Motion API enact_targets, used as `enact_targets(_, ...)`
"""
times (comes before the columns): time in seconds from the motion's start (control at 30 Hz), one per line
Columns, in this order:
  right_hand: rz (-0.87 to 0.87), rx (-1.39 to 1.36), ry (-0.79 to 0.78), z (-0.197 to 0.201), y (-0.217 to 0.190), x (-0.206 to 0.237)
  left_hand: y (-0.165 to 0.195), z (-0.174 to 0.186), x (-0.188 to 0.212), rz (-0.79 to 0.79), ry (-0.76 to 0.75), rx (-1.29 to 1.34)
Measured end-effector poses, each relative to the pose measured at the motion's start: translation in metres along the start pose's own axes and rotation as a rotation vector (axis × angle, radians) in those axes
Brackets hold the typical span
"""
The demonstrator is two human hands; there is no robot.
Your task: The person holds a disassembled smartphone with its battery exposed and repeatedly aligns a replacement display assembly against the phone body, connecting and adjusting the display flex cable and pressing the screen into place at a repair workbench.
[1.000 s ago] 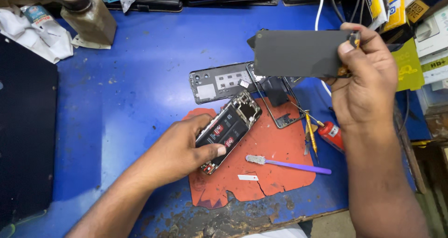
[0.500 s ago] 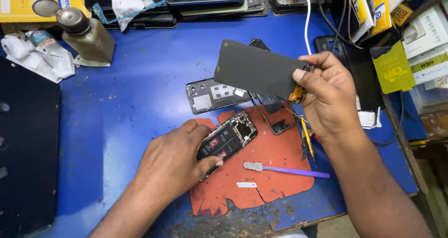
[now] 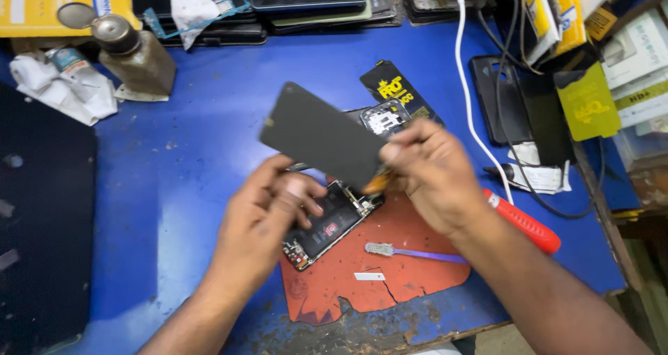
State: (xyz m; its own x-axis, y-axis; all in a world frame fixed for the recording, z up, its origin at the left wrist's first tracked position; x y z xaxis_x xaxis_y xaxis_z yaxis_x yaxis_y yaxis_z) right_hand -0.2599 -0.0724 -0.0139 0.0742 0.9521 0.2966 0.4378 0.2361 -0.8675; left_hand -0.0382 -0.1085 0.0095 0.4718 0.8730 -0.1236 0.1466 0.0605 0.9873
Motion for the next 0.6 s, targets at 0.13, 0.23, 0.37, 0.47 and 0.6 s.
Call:
enact_targets(0.13,-0.029,0.300,-0.053,-0.017,0.008,0.003,-0.006,0.019,0.005,0.019,0.194,0.081)
enact_targets(0.23,-0.190,0.382,-0.073,-0.021,0.020,0.004,0.002,0.029,0.007,-0.034,0.247,-0.051)
enact_targets(0.37,-0.244,0.440,-0.206,-0.039,0.026,0.013,0.012,0.043,0.011,-0.092,0.339,-0.092)
enact_targets(0.47,-0.276,0.404,-0.252,-0.046,0.029,0.019,0.017,0.050,0.013,-0.130,0.407,-0.046)
enact_targets(0.6,-0.300,0.406,-0.229,-0.045,0.029,0.018,0.015,0.041,0.009,-0.143,0.360,0.106)
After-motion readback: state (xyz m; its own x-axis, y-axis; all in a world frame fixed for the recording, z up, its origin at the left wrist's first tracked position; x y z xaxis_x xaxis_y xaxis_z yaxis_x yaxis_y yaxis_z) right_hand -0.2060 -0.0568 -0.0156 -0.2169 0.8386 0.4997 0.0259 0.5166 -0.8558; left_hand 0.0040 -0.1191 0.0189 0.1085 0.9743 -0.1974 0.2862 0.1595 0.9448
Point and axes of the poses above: each hand's wrist, its own x-axis away from the middle knuckle, its own z-axis out of the back of the hand, y = z × x, the point moved 10 cm from there along -x, towards the middle knuckle, and after that the axes turned 11 degrees about -z, right-handed, at the moved point
